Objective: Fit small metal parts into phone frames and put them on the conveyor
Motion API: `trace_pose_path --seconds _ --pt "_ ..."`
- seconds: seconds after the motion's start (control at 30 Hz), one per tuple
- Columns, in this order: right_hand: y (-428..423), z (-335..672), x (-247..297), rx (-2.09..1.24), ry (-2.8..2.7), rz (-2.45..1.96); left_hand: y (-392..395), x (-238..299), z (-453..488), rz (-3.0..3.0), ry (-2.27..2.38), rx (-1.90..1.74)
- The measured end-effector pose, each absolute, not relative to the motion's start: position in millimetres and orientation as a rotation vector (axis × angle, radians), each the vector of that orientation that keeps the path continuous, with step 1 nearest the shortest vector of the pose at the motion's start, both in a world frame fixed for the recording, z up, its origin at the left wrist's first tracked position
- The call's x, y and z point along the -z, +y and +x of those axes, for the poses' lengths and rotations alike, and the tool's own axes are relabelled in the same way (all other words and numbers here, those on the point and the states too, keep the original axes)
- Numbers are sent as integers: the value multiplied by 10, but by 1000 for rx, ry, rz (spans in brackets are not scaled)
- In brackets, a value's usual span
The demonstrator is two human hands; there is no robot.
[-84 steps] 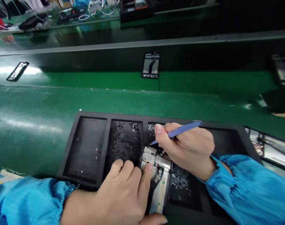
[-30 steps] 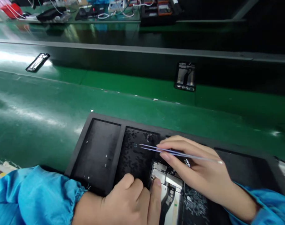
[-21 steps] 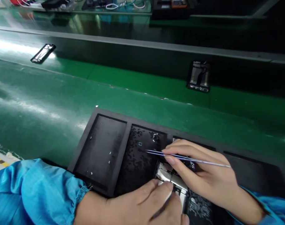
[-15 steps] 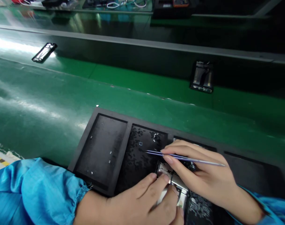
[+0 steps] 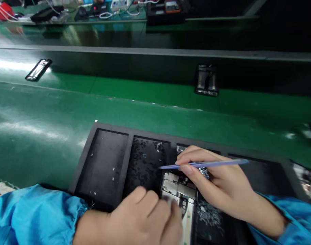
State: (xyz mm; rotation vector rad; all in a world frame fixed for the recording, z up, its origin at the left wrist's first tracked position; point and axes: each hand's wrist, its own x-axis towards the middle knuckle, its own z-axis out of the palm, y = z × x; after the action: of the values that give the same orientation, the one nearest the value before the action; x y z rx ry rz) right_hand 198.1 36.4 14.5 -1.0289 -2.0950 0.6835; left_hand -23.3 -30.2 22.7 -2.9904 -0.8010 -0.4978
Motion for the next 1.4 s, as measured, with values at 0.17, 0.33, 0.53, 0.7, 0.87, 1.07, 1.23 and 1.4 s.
trace_pose_path --seconds 0.17,0.33,0.53,0.7,0.87,1.07,1.23,1.4 --pt "328 2141 -114 -617 -2110 -1025 -115 -246 -200 -2891 -932 398" --pt "354 2121 -108 -518 -2151 -1046 -36 -205 -163 -2934 -1005 358" --pt "387 2092 -140 -456 -2188 -984 -25 -208 -160 -2967 -1050 306" --pt "386 2096 -148 -458 -2194 -996 -24 -209 -154 -2969 -1095 242" --pt "378 2092 -164 -465 -2179 -1000 -18 -201 -156 -2972 -1122 229" --pt "371 2058 -201 -470 -2176 -1035 -15 -208 -140 -2959 -1119 261" --pt "348 2038 -183 -456 -2195 -1072 -28 -214 -134 -2944 -1113 233" --pt "354 2060 -180 -424 -2224 -1055 -33 -212 -146 -2953 -1096 230"
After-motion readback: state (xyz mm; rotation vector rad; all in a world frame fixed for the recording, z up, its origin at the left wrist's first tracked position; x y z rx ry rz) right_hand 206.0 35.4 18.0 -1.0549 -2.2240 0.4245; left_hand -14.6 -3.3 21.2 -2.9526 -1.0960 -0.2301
